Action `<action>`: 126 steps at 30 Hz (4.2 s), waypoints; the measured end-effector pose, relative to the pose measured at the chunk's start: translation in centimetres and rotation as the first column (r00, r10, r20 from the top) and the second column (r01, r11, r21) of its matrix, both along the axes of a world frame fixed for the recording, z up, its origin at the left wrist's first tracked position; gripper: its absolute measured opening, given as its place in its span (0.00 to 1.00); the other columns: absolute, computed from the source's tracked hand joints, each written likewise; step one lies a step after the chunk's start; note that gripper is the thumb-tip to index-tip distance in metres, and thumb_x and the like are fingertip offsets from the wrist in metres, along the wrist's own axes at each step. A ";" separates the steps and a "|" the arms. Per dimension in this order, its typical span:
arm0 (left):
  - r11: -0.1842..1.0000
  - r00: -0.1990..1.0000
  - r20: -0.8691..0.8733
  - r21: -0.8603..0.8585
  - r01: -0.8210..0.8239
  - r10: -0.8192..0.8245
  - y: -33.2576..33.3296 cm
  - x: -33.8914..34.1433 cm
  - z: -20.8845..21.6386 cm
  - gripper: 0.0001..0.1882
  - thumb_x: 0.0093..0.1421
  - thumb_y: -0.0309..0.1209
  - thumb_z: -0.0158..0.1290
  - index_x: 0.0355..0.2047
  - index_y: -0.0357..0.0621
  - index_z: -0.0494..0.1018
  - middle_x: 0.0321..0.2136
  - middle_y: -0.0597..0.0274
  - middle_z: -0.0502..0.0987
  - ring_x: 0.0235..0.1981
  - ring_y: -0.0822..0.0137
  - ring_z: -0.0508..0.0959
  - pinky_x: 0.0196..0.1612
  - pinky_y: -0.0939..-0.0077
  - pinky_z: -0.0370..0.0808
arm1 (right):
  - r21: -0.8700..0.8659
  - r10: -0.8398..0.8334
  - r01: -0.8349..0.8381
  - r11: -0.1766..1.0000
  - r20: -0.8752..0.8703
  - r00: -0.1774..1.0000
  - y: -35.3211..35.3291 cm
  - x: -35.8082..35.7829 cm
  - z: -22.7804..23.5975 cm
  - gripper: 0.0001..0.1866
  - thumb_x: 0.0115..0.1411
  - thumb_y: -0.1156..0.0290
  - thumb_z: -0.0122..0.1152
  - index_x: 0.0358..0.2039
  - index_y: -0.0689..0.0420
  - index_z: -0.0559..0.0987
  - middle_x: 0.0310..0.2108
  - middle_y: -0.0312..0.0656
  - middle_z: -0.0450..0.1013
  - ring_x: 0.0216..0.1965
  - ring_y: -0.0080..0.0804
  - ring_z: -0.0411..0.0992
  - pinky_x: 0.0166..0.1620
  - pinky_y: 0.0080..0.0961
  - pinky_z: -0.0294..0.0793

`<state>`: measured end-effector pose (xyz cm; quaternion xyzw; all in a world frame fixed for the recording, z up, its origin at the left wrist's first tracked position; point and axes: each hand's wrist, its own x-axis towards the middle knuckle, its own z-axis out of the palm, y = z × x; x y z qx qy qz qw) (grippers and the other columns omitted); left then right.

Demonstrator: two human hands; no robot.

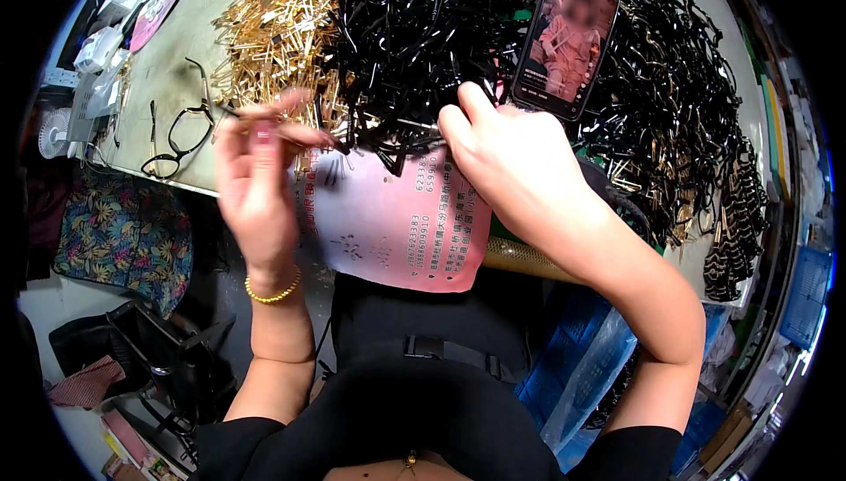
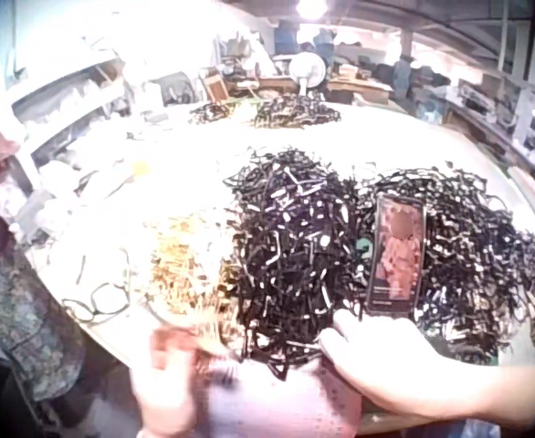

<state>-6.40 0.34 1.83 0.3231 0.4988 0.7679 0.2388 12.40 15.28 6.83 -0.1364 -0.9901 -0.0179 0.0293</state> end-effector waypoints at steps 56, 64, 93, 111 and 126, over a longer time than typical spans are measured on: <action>0.717 0.191 -0.711 -0.578 0.391 -0.677 -0.6 9.0 -0.1 0.11 0.56 0.26 0.61 0.40 0.45 0.77 0.25 0.66 0.76 0.23 0.65 0.77 0.25 0.71 0.72 | -0.871 -0.583 0.407 0.276 0.185 0.791 -3.6 16.5 2.4 0.23 0.69 0.49 0.57 0.41 0.60 0.77 0.32 0.47 0.77 0.33 0.48 0.78 0.35 0.39 0.76; 0.655 0.723 -0.156 -0.580 0.484 -0.673 0.0 12.4 0.9 0.07 0.74 0.23 0.46 0.48 0.36 0.71 0.35 0.58 0.82 0.22 0.74 0.78 0.29 0.78 0.77 | -0.191 -0.590 0.568 0.800 -0.085 0.803 -2.0 19.0 -2.6 0.16 0.58 0.60 0.71 0.35 0.55 0.75 0.29 0.40 0.73 0.27 0.41 0.76 0.29 0.33 0.74; 0.611 0.765 0.115 -0.532 0.586 -0.633 1.2 14.3 0.6 0.10 0.75 0.27 0.46 0.50 0.33 0.72 0.41 0.54 0.84 0.22 0.78 0.77 0.30 0.83 0.77 | -0.360 -0.450 0.535 0.765 0.297 0.842 -3.7 18.6 0.7 0.23 0.66 0.68 0.56 0.62 0.39 0.73 0.34 0.47 0.70 0.30 0.43 0.79 0.27 0.36 0.77; 0.665 0.785 -0.029 -0.551 0.504 -0.619 1.7 14.3 -0.5 0.16 0.70 0.22 0.52 0.57 0.33 0.73 0.35 0.55 0.84 0.23 0.72 0.81 0.28 0.80 0.78 | -0.836 -0.406 0.316 -0.448 0.505 0.762 -2.6 13.5 4.2 0.27 0.73 0.70 0.45 0.70 0.50 0.55 0.35 0.38 0.70 0.20 0.21 0.74 0.20 0.18 0.73; 0.942 0.861 -0.445 -0.318 0.106 -0.247 0.6 10.7 -1.7 0.11 0.74 0.26 0.46 0.52 0.35 0.72 0.30 0.56 0.83 0.15 0.78 0.72 0.22 0.83 0.70 | -0.513 -0.445 0.397 0.761 0.032 0.895 -2.8 16.2 4.0 0.18 0.68 0.69 0.54 0.55 0.61 0.69 0.39 0.50 0.71 0.23 0.50 0.76 0.27 0.42 0.78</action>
